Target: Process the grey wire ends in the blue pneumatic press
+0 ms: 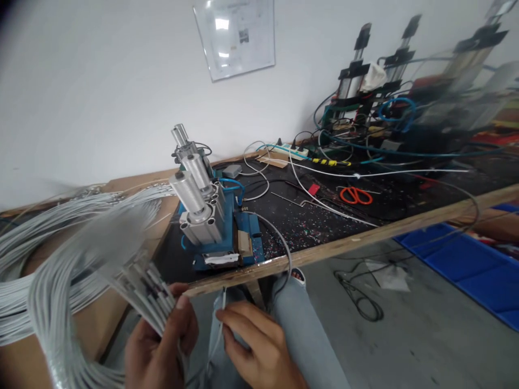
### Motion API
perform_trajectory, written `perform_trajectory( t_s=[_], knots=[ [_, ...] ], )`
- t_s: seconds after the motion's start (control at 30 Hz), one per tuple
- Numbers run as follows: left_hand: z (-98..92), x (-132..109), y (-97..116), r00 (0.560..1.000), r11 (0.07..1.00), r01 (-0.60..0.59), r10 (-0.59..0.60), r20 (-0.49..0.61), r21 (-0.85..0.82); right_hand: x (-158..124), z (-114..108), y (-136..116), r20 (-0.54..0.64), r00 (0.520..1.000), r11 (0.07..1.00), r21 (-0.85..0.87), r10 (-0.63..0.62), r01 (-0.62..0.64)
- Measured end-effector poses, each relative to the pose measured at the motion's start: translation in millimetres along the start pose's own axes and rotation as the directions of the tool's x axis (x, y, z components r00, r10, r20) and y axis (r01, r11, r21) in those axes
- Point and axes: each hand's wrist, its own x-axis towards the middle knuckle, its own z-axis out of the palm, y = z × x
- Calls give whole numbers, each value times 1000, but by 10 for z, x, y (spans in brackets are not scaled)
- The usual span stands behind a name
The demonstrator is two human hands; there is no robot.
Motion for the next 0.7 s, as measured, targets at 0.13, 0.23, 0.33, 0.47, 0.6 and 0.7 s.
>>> perform_trajectory(
  t_s=[0.13,0.23,0.33,0.47,0.6,0.7],
  knots=[
    [77,47,80,997,997,-57,54,-54,-55,85,79,101,-53,998,999,-24,34,-36],
    [150,78,145,997,994,-40,33,-68,-103,151,124,163,-95,995,998,-50,25,-30],
    [213,108,188,996,990,-36,25,-87,-136,220,141,203,-115,993,998,-63,5,-12],
    [232,171,177,995,988,-52,38,-91,-148,301,144,226,-129,992,997,-72,19,-28],
    [230,221,148,994,987,-88,79,-71,-133,347,162,256,-139,990,995,-96,19,-32],
    [270,206,160,990,990,-113,104,-100,-88,356,183,294,-143,990,995,-101,0,-15]
  ],
)
